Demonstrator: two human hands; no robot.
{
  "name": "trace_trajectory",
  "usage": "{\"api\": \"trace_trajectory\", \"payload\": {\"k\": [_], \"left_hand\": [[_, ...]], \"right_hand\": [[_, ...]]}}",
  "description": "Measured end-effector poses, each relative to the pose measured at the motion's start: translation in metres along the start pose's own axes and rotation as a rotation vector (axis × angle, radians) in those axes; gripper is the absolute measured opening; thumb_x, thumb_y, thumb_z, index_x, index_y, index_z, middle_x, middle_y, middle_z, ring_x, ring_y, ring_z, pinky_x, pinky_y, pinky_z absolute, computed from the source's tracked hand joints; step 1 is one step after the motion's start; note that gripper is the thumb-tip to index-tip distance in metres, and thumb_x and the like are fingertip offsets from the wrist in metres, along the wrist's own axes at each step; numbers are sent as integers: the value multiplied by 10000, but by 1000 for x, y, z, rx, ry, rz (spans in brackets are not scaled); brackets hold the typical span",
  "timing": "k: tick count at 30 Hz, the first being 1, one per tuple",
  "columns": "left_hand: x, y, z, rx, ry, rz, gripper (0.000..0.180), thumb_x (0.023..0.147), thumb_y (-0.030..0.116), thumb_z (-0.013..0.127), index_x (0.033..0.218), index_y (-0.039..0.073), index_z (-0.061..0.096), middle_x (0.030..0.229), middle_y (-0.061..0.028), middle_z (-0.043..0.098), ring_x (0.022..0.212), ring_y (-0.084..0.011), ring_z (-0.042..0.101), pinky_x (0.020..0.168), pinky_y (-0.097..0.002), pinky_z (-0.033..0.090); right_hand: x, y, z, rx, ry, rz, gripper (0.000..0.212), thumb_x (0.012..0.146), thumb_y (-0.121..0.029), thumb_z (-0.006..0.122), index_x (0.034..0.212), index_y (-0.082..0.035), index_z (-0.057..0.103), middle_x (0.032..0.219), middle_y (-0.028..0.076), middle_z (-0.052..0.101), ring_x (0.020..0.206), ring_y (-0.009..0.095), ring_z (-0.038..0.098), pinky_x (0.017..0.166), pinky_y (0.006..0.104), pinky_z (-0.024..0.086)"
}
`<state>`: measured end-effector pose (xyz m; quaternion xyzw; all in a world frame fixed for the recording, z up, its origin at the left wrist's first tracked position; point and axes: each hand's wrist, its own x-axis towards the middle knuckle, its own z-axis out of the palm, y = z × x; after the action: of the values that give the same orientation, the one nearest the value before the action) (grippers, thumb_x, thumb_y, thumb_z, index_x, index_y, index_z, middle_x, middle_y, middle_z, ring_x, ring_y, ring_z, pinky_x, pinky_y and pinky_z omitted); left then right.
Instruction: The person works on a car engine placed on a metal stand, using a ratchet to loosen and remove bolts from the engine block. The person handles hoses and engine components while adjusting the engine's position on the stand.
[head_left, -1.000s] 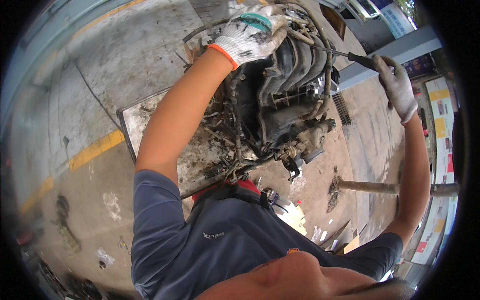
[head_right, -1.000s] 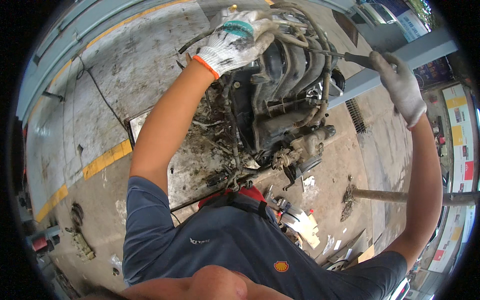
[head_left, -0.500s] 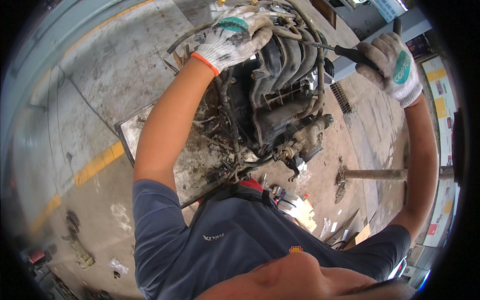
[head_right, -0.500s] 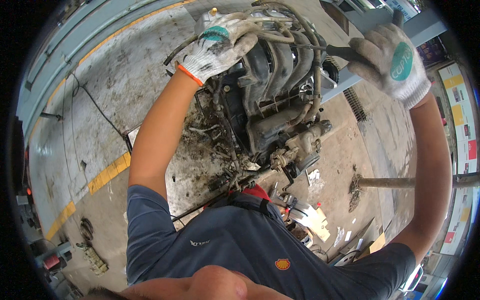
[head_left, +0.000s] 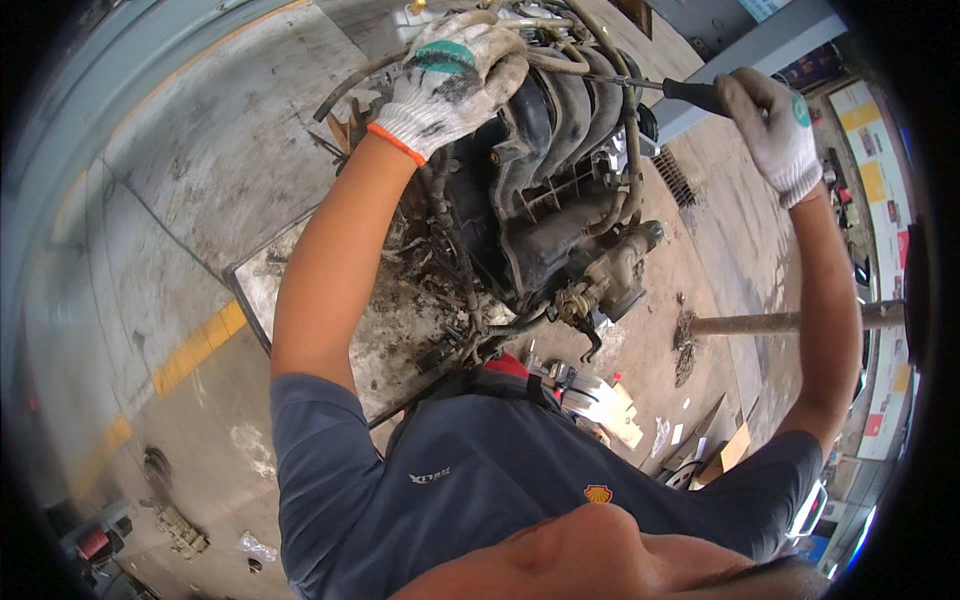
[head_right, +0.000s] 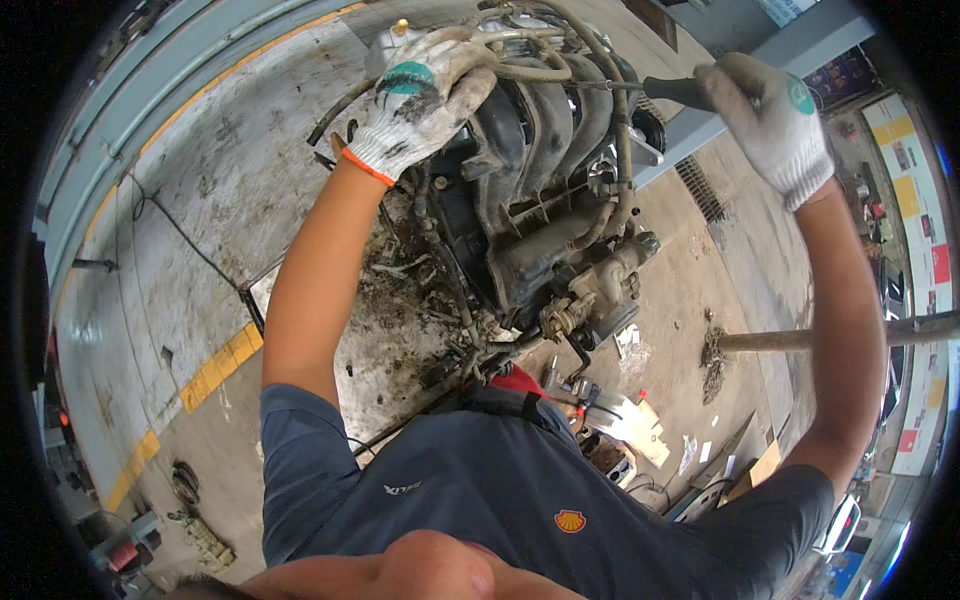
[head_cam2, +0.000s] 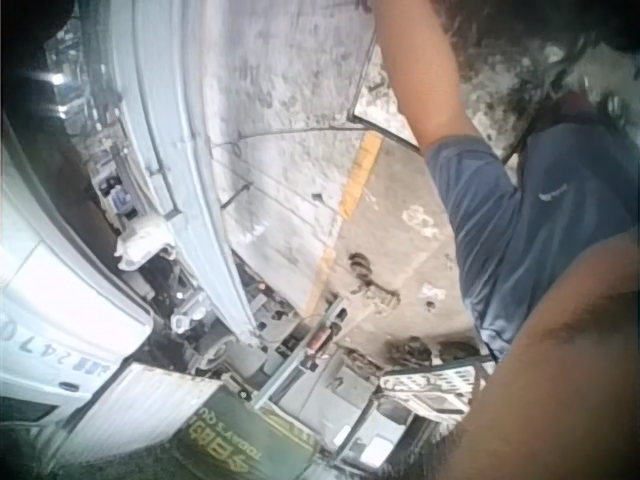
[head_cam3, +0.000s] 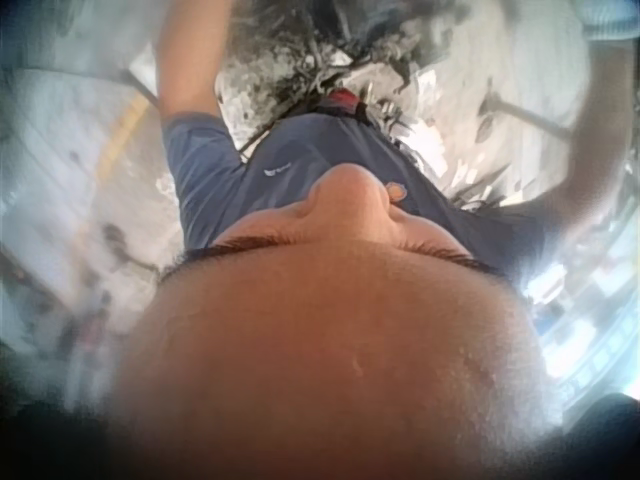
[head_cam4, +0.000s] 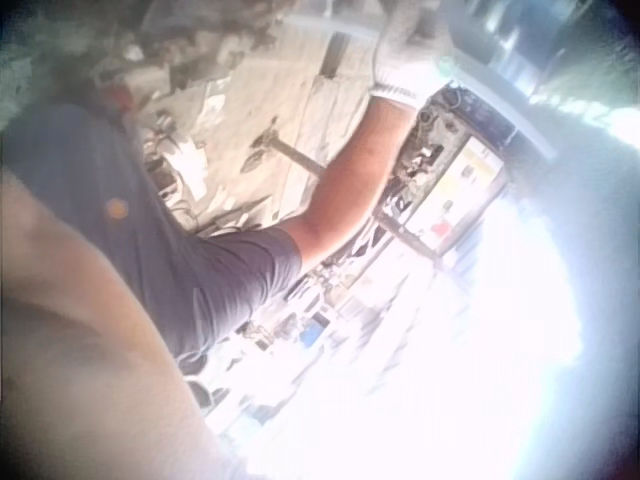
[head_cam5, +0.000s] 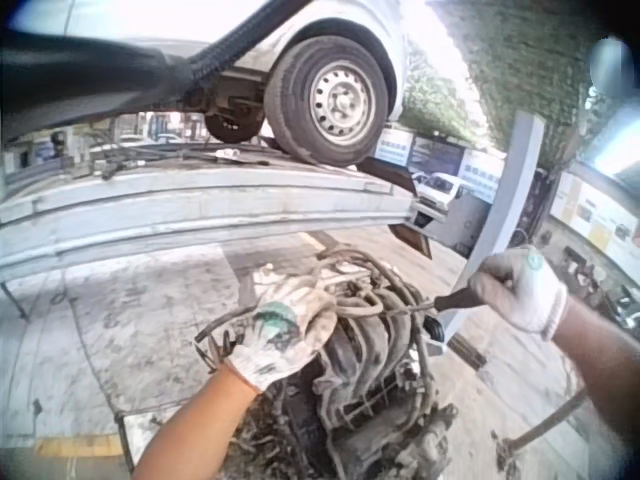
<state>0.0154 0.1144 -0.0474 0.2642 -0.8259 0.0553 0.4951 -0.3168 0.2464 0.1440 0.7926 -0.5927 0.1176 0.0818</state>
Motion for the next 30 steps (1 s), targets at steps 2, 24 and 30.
{"api": "trace_trajectory", "payload": {"k": [2,24,30], "left_hand": [[-3,-9,7,33,47,39,304,1006,331,661,1152,91,775,1242,-173,739,1254,-380,647,1089,-509,491],[-3,-6,5,7,57,38,257,1008,280,678,1120,76,787,1179,-134,766,1280,-383,641,1113,-530,456],[0,-1,2,-50,42,5,252,994,276,685,1133,88,779,1164,-133,762,1267,-380,644,1100,-523,461]], "right_hand": [[-4,7,18,155,104,359,475,1093,-406,618,1108,58,713,896,137,711,871,159,641,788,346,507],[7,-30,-20,-440,-2,-532,251,1009,-274,724,1056,-28,736,803,93,677,742,307,642,764,439,513],[-4,16,18,118,110,158,449,1088,-402,641,1071,43,704,761,63,587,733,107,491,684,332,455]]}}
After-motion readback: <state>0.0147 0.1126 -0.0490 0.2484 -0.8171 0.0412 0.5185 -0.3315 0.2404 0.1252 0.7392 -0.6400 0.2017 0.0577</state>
